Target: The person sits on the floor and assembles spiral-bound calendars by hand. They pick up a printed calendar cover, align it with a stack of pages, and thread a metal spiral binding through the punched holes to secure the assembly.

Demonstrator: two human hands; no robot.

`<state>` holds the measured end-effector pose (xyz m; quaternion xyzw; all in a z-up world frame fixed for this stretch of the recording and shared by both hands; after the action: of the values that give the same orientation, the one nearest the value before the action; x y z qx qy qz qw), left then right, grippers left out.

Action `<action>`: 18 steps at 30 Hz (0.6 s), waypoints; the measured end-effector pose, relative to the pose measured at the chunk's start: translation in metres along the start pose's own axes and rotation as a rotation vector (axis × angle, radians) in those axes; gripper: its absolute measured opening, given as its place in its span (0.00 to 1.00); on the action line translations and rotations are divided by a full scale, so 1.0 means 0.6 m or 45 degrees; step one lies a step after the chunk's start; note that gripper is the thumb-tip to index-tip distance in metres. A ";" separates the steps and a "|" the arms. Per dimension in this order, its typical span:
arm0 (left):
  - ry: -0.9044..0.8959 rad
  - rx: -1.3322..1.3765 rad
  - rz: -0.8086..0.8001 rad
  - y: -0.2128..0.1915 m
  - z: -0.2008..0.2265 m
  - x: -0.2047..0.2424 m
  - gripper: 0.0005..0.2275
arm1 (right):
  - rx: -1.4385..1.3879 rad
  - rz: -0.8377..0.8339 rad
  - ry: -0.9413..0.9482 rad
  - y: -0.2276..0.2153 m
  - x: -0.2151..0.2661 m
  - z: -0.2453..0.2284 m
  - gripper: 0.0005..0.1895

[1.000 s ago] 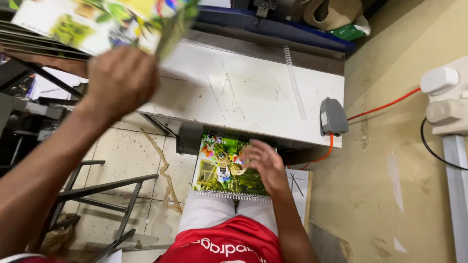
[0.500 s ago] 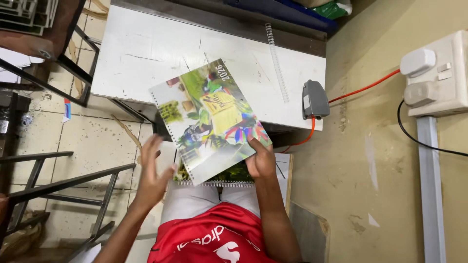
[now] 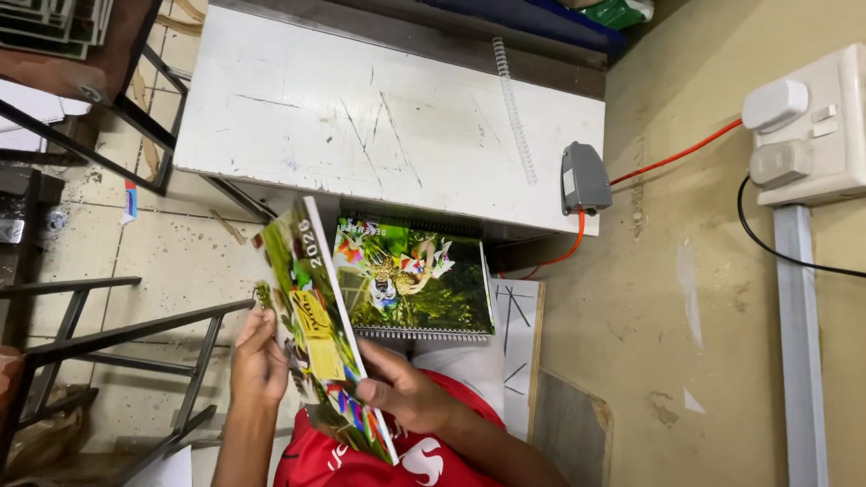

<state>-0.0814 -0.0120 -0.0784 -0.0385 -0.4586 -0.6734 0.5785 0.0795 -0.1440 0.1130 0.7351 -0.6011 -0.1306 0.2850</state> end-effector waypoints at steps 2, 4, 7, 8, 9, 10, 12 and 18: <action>-0.017 0.052 0.038 -0.011 -0.022 -0.001 0.12 | 0.123 0.053 0.024 -0.025 0.013 0.030 0.54; -0.028 0.111 -0.001 -0.001 -0.036 -0.003 0.08 | -0.291 0.249 0.093 -0.079 0.036 0.106 0.55; -0.039 0.100 -0.075 0.019 -0.045 -0.001 0.02 | -0.420 0.378 0.113 -0.121 0.056 0.158 0.50; -0.043 0.098 -0.077 0.016 -0.048 -0.003 0.02 | -0.422 0.382 0.110 -0.114 0.053 0.133 0.50; -0.064 0.172 -0.156 0.022 -0.053 -0.004 0.07 | -0.366 0.382 0.078 -0.107 0.050 0.102 0.38; -0.081 0.247 -0.237 0.030 -0.056 -0.007 0.11 | -0.307 0.379 0.044 -0.102 0.045 0.070 0.29; -0.091 0.251 -0.241 0.041 -0.046 -0.002 0.10 | 0.133 0.425 -0.067 -0.114 0.055 -0.006 0.25; -0.074 0.163 -0.196 0.062 -0.021 -0.036 0.02 | 0.559 1.223 -0.483 -0.224 0.232 -0.165 0.14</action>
<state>-0.0381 -0.0007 -0.0772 0.0143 -0.5189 -0.6838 0.5129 0.2749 -0.2360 0.1361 0.3844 -0.9222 0.0120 0.0396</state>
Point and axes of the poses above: each hand's wrist, its own x-axis away from the middle knuckle, its own y-axis out of the palm, z = x × y, the point moved 9 cm from there along -x, towards the middle knuckle, and after that the axes turned 5 degrees about -z, right-handed, at the moved point
